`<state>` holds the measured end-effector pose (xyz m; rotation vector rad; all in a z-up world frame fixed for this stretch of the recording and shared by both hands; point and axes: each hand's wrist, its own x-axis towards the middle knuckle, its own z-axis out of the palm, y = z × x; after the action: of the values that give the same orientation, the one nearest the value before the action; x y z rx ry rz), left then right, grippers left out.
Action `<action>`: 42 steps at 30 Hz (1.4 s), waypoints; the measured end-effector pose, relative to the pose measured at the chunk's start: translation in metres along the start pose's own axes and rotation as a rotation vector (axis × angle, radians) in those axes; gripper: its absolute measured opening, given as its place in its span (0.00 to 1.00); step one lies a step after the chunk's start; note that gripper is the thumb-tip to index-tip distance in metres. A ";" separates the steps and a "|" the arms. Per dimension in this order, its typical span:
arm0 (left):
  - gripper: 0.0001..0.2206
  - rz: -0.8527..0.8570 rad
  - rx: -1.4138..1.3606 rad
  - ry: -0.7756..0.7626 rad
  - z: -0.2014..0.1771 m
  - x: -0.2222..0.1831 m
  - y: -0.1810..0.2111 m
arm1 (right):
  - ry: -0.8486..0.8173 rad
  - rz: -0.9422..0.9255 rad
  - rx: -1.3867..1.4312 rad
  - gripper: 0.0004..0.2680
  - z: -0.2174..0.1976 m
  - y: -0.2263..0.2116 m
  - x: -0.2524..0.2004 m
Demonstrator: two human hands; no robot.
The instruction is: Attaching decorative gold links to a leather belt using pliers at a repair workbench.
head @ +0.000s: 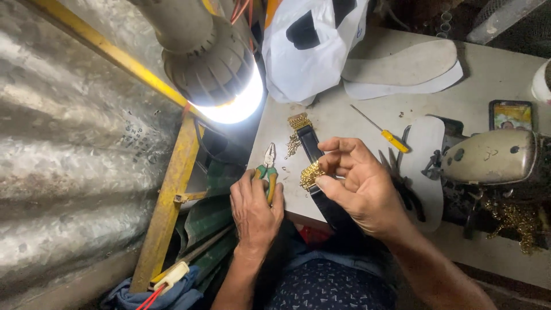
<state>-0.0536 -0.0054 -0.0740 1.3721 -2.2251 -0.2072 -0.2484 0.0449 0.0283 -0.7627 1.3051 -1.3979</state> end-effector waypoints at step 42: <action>0.06 -0.512 -1.484 -0.198 -0.053 0.024 0.018 | -0.042 0.123 -0.529 0.10 0.038 -0.001 -0.019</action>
<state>-0.0496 -0.0107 -0.0136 0.9150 -1.0791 -1.7602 -0.2086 0.0515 0.0406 -1.0322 1.6834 -0.9370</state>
